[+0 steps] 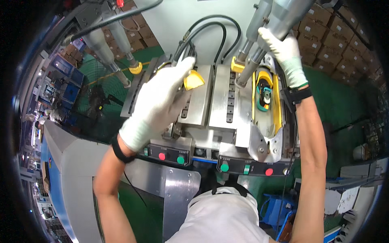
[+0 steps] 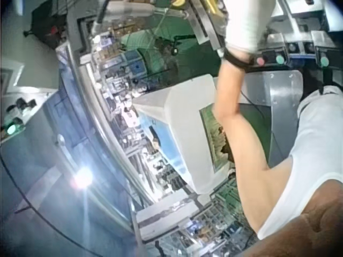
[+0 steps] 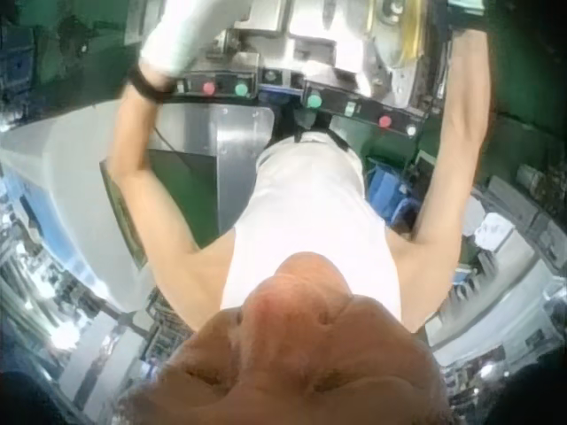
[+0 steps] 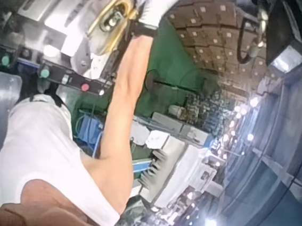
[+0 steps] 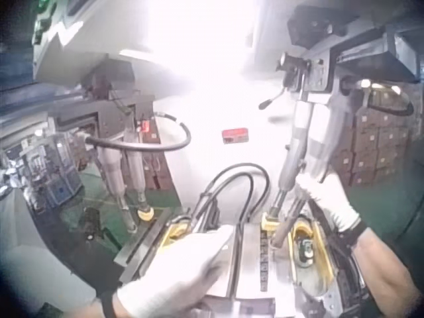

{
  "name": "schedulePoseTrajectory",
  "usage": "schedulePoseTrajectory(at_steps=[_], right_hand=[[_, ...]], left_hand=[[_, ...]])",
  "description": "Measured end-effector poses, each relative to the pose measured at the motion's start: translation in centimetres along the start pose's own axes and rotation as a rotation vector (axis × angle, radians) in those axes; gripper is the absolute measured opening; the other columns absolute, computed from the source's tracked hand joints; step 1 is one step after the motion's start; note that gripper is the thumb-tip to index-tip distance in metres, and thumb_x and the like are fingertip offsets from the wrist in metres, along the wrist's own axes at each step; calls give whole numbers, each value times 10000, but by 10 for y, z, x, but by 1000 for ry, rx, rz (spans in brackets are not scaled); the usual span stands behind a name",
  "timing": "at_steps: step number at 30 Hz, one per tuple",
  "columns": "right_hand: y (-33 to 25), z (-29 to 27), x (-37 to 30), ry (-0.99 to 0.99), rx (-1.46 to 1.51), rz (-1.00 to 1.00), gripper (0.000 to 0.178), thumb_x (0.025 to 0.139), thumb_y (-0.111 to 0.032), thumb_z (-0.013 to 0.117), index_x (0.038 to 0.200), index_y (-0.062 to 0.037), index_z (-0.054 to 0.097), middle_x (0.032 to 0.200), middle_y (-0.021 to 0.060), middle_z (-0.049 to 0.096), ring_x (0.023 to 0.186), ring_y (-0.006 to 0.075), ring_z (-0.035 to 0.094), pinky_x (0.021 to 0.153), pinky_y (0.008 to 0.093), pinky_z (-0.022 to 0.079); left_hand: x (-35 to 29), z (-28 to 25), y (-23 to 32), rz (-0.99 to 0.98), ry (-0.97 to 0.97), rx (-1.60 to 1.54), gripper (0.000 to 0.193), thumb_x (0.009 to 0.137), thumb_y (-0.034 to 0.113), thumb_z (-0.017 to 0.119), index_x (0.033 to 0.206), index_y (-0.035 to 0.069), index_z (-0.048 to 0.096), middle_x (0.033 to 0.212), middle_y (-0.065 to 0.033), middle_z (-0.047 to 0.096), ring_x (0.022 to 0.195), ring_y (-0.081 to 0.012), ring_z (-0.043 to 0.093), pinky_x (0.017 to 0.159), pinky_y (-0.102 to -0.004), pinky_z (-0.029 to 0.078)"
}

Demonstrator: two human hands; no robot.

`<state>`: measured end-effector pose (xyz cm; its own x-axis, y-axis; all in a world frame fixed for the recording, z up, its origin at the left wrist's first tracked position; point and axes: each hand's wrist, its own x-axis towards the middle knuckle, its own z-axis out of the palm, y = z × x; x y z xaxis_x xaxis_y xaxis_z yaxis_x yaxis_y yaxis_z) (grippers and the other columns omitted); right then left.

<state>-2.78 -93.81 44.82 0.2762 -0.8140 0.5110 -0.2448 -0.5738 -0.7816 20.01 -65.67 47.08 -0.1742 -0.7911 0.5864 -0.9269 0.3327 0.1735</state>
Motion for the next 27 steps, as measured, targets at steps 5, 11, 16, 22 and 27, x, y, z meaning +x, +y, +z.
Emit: schedulePoseTrajectory(at_steps=[5,11,16,22,27], right_hand=[[-48,25,-108,16,55,-87,564,930,-221,715,1362,74,503,1315,168,618,1188,195,597,1015,318,468],[-21,66,-359,-858,-140,41,679,860,-186,694,1421,73,411,1497,299,395,1452,430,322,1203,459,270],[19,83,-451,-1065,-470,38,740,865,-234,702,1436,70,343,1522,290,307,1466,459,246,1189,550,263],[28,79,-460,-1104,-560,-19,708,872,-241,684,1422,75,369,1552,281,289,1475,453,241,1187,538,273],[39,52,-457,-1058,-322,53,684,902,-255,664,1435,66,380,1560,281,292,1478,439,247,1192,478,292]], left_hand=[[-272,64,35,-681,-148,-333,437,926,89,642,1341,-3,540,1046,-190,664,948,-360,655,813,-429,537],[-465,156,116,-1247,-512,-709,260,974,218,582,1071,-10,664,1036,-224,705,991,-386,685,859,-435,532],[-565,194,135,-1283,-605,-635,219,966,200,598,1023,1,667,890,-179,723,824,-335,716,759,-406,552],[-600,216,130,-1657,-274,-816,184,994,147,566,1019,-29,617,807,-80,700,642,-130,657,564,-277,532],[-589,235,127,-1635,-339,-783,209,980,129,569,1056,-50,644,831,-111,718,678,-151,670,628,-301,545]])
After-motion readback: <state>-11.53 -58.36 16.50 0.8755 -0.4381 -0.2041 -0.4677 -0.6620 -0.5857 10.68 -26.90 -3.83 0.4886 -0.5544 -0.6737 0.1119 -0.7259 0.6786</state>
